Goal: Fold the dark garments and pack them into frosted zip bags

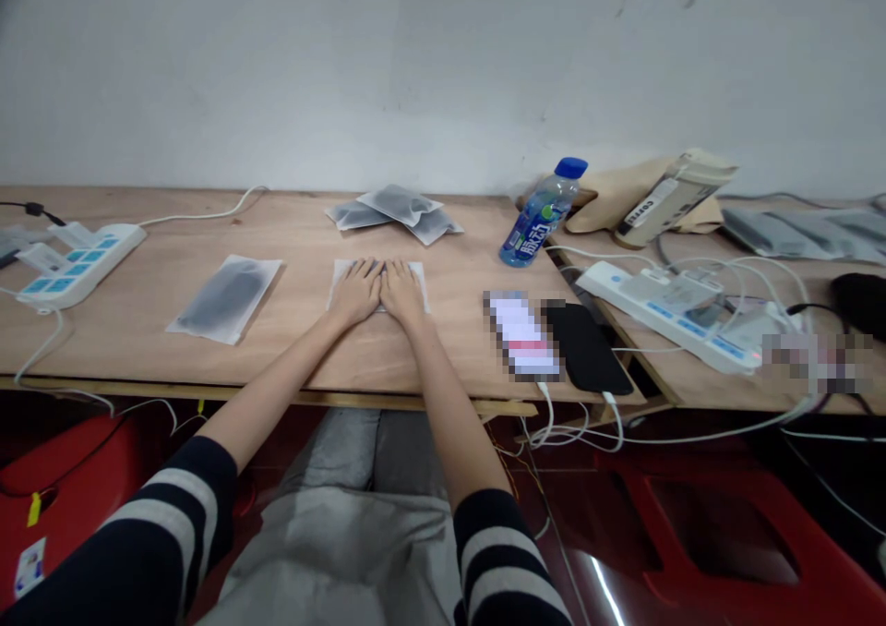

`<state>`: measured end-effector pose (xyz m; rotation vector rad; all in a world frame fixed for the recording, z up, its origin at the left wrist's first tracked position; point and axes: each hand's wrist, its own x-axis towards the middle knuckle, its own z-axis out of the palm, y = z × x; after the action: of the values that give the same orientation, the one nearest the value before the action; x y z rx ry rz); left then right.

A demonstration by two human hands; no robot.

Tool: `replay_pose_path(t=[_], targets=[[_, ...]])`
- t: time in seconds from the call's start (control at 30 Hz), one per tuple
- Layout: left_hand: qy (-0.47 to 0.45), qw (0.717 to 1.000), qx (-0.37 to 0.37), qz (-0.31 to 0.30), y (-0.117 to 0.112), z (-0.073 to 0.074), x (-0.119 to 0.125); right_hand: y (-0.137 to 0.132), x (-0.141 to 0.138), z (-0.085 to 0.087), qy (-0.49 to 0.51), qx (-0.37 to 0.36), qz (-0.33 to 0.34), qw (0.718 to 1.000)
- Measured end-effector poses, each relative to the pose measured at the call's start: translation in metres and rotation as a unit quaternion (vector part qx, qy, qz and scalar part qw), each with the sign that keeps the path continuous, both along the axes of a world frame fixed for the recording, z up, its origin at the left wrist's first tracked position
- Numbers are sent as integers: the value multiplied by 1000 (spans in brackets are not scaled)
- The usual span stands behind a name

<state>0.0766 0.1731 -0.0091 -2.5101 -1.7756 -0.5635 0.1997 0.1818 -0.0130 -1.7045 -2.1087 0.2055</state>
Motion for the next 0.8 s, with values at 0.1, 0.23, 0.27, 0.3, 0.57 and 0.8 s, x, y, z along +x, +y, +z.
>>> replay_pose_path(t=[0.1, 0.23, 0.27, 0.3, 0.57, 0.8], targets=[[2, 1000, -3, -3, 3, 0, 1, 5, 2, 1, -12, -29, 5, 1000], [9, 1000, -2, -6, 5, -1, 1, 10, 7, 3, -23, -59, 12, 998], [11, 1000, -2, -9, 5, -1, 0, 11, 8, 3, -26, -67, 15, 997], [14, 1000, -2, -12, 6, -1, 0, 12, 10, 4, -30, -75, 18, 997], [56, 995, -11, -78, 11, 4, -10, 11, 19, 13, -62, -106, 56, 991], [43, 991, 10, -129, 18, -4, -18, 5, 26, 8, -69, -48, 77, 993]])
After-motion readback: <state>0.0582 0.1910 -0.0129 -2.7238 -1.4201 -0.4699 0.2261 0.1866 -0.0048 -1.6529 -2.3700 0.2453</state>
